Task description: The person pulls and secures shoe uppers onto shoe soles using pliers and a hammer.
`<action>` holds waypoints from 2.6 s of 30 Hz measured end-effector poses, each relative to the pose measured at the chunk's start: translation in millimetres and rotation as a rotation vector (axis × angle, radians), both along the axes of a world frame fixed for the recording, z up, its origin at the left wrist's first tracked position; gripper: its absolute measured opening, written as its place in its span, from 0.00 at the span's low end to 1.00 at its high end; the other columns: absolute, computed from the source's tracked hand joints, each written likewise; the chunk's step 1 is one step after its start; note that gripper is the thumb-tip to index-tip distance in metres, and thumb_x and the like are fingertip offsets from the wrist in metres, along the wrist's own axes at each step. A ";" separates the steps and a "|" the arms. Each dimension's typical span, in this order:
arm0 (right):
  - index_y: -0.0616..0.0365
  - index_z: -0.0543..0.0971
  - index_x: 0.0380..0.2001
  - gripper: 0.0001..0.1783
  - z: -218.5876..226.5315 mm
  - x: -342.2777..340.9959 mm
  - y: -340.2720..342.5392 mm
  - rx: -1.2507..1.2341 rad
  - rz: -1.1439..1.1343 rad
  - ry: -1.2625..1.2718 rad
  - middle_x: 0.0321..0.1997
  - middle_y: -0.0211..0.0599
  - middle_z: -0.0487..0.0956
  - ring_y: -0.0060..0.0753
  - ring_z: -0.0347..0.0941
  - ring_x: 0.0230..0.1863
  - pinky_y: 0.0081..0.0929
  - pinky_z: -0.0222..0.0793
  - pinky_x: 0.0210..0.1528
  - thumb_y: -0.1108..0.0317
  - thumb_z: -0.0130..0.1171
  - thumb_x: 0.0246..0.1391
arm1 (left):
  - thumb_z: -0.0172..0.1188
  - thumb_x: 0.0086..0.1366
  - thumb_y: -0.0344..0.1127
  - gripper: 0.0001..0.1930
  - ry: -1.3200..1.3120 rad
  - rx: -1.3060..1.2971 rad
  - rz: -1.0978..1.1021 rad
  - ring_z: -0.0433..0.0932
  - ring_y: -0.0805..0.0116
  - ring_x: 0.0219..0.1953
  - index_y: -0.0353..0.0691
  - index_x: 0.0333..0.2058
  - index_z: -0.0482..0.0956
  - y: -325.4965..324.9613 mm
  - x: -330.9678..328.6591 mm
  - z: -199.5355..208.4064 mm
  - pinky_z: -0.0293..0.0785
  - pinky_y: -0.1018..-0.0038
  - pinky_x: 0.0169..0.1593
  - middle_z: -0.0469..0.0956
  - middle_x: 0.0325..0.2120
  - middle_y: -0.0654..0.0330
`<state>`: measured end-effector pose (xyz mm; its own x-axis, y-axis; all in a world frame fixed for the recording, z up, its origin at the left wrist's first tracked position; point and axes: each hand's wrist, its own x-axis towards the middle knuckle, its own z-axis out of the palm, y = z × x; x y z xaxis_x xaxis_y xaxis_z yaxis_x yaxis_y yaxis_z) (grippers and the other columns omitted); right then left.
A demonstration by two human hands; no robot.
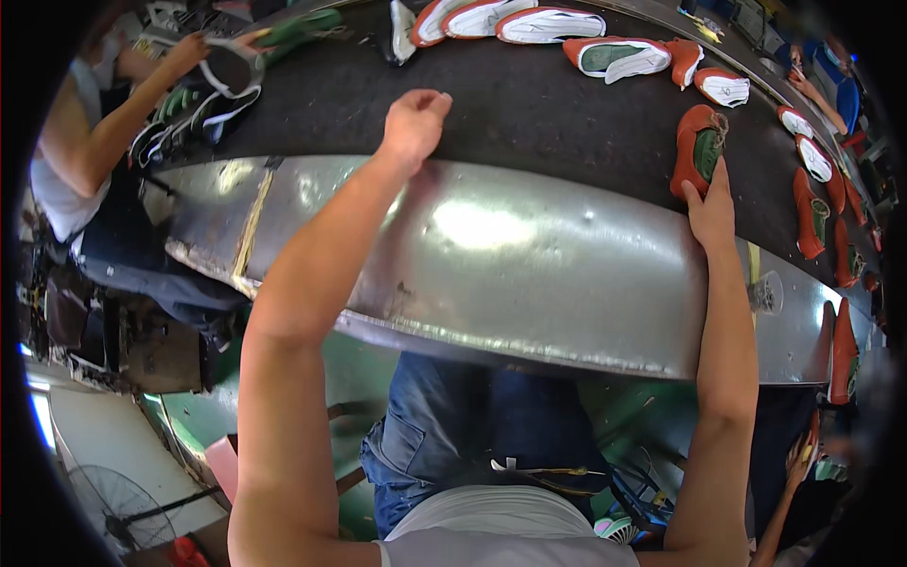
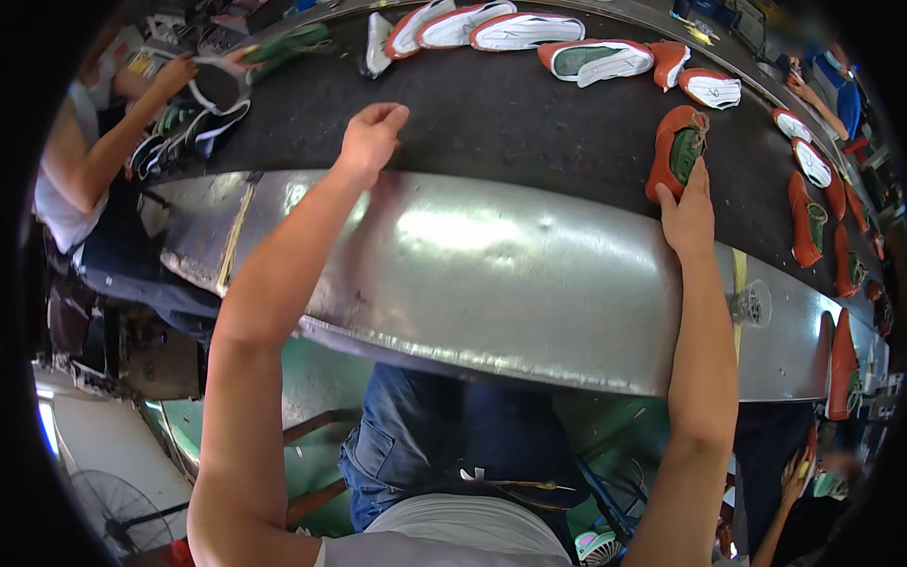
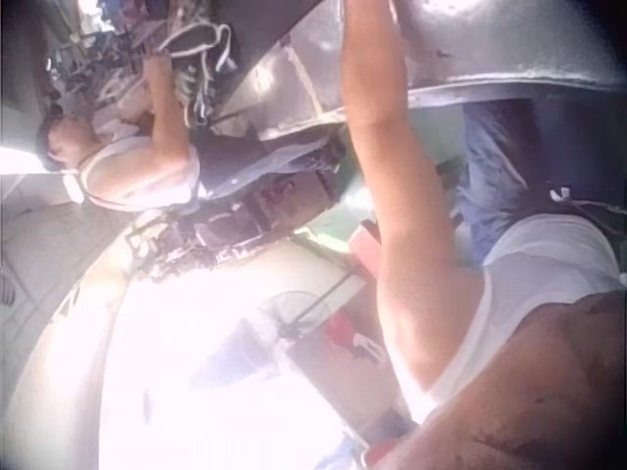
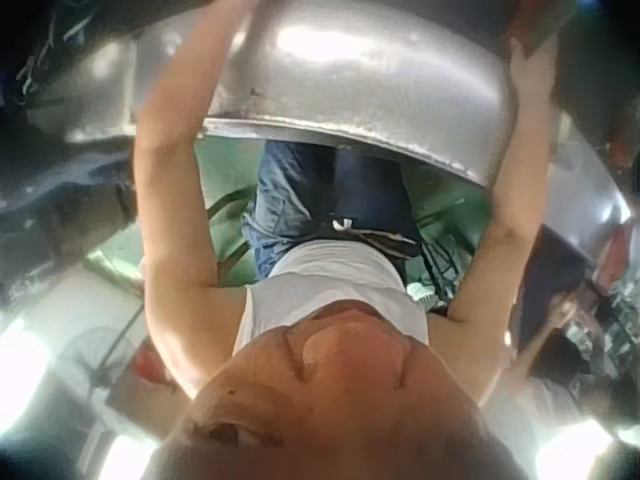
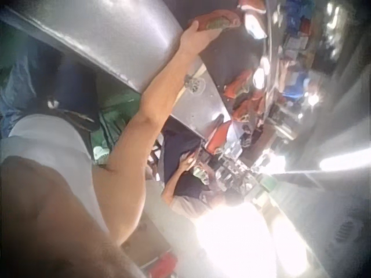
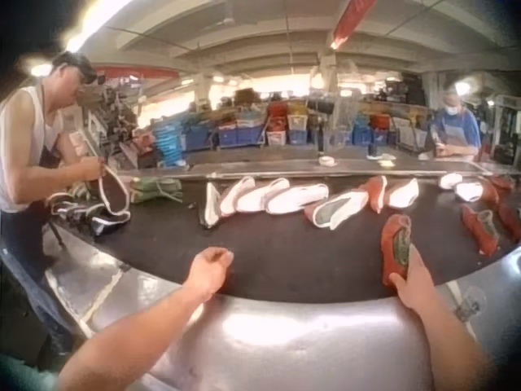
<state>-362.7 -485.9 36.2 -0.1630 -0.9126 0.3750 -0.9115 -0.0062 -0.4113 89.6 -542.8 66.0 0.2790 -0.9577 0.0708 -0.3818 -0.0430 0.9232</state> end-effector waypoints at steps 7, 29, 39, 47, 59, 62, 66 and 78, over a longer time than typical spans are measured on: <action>0.66 0.52 0.71 0.43 4.2 21.5 5.5 -0.006 -0.044 0.042 0.73 0.60 0.57 0.61 0.60 0.70 0.42 0.63 0.67 0.62 0.60 0.60 | 0.60 0.61 0.65 0.41 -0.877 -0.222 0.045 0.51 0.44 0.72 0.43 0.65 0.67 -190.2 37.4 -25.1 0.53 0.61 0.72 0.56 0.68 0.39; 0.66 0.52 0.70 0.46 14.7 26.8 2.6 0.026 -0.124 -0.199 0.73 0.55 0.55 0.60 0.59 0.69 0.43 0.62 0.68 0.62 0.65 0.55 | 0.64 0.65 0.51 0.27 -0.699 0.233 -0.214 0.77 0.70 0.27 0.23 0.34 0.81 -23.0 51.3 87.4 0.75 0.68 0.35 0.80 0.23 0.51; 0.58 0.76 0.47 0.19 54.8 84.9 176.8 -0.400 0.476 -0.119 0.44 0.46 0.79 0.55 0.76 0.46 0.46 0.71 0.47 0.64 0.65 0.53 | 0.68 0.60 0.43 0.23 -0.969 -0.061 -0.470 0.67 0.43 0.62 0.28 0.45 0.79 276.2 73.9 109.3 0.64 0.61 0.63 0.67 0.57 0.36; 0.57 0.75 0.37 0.19 -36.4 91.8 481.5 0.653 0.874 0.078 0.35 0.45 0.78 0.49 0.78 0.37 0.45 0.76 0.40 0.55 0.67 0.48 | 0.67 0.60 0.54 0.41 -0.874 0.186 -0.602 0.75 0.48 0.58 0.31 0.63 0.66 162.5 -21.3 91.6 0.70 0.64 0.61 0.76 0.56 0.43; 0.60 0.71 0.55 0.27 -9.0 58.9 493.1 1.213 0.422 -1.182 0.43 0.35 0.80 0.28 0.77 0.41 0.29 0.74 0.43 0.69 0.66 0.53 | 0.65 0.64 0.28 0.41 0.515 -0.080 -0.507 0.72 0.66 0.58 0.45 0.72 0.53 415.5 -52.8 -6.6 0.69 0.68 0.62 0.72 0.58 0.56; 0.60 0.73 0.54 0.21 12.9 78.9 481.5 1.245 0.536 -1.092 0.38 0.35 0.81 0.28 0.78 0.37 0.26 0.73 0.40 0.69 0.61 0.58 | 0.64 0.65 0.27 0.39 0.783 0.072 -0.478 0.73 0.66 0.56 0.49 0.71 0.55 473.4 -70.8 -61.5 0.69 0.66 0.62 0.74 0.54 0.57; 0.63 0.74 0.50 0.14 22.5 110.1 469.7 1.011 0.742 -0.609 0.39 0.34 0.81 0.20 0.75 0.34 0.22 0.72 0.36 0.69 0.54 0.64 | 0.59 0.71 0.31 0.32 0.756 0.088 -0.521 0.72 0.66 0.57 0.49 0.69 0.55 496.2 -72.3 -89.1 0.69 0.66 0.61 0.75 0.53 0.57; 0.64 0.73 0.49 0.14 -35.1 136.0 457.1 0.602 0.820 -0.444 0.36 0.50 0.80 0.51 0.79 0.37 0.40 0.74 0.41 0.67 0.55 0.65 | 0.57 0.72 0.34 0.24 0.634 0.099 -0.504 0.71 0.67 0.57 0.45 0.64 0.65 490.9 -56.4 -92.1 0.67 0.69 0.63 0.73 0.55 0.57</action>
<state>-226.7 -28.7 1.1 0.5636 -0.8190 -0.1077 -0.4936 -0.2293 -0.8389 33.2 -51.9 -26.1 -0.2284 -0.9724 -0.0475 0.2164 -0.0983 0.9713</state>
